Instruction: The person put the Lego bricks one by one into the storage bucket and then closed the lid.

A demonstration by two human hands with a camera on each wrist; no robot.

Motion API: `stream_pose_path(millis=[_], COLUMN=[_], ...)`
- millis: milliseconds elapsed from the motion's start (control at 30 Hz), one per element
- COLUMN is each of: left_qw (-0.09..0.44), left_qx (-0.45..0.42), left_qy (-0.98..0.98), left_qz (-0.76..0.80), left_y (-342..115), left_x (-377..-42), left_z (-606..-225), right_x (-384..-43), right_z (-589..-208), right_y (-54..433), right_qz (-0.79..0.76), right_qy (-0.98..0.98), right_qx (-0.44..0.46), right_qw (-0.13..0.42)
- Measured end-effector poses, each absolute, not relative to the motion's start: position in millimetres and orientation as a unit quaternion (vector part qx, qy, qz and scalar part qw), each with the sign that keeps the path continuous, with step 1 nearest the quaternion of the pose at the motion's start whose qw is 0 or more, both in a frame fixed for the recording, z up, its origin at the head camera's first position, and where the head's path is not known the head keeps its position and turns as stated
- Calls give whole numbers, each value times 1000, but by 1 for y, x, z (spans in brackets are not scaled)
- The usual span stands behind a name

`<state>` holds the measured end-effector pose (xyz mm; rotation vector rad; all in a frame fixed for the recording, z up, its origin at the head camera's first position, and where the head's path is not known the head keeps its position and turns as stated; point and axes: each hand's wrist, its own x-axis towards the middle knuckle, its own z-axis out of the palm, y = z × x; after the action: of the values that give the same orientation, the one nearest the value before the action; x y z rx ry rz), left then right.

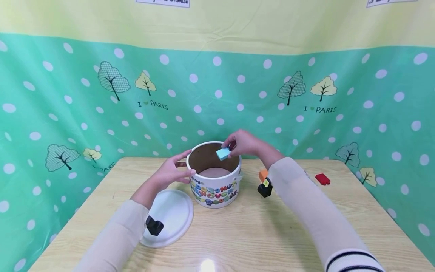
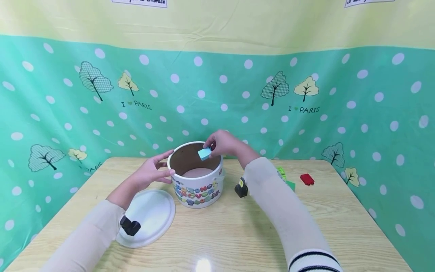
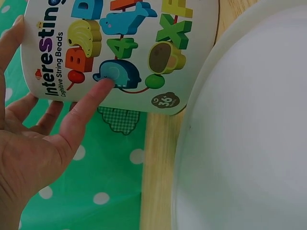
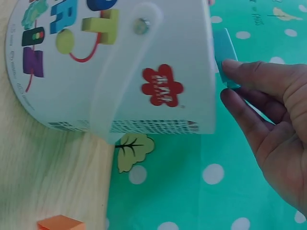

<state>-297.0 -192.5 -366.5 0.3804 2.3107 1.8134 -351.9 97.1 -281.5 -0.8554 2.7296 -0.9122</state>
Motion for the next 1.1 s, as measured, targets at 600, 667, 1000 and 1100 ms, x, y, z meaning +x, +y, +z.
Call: stream_pose_path(millis=[600,667,1000,1100], left_qw=[96,96,99,102], left_qx=[127,121,130,127], left_qy=[774,774,773,770], left_qz=[613,613,613,617], left_y=[-192,-192,-193,-192], left_x=[-297,-297,-297,-297], left_z=[-365,-365,-365,-364], right_x=[-354,-352,-341,-338], right_z=[-310,-311,-312,-317], right_y=[111,115,152,165], right_qz=[-494,-501,-502,-513], right_qy=[829,826,838,834], right_qx=[-253,-250,-213,-201], right_qw=[70,66,34,29])
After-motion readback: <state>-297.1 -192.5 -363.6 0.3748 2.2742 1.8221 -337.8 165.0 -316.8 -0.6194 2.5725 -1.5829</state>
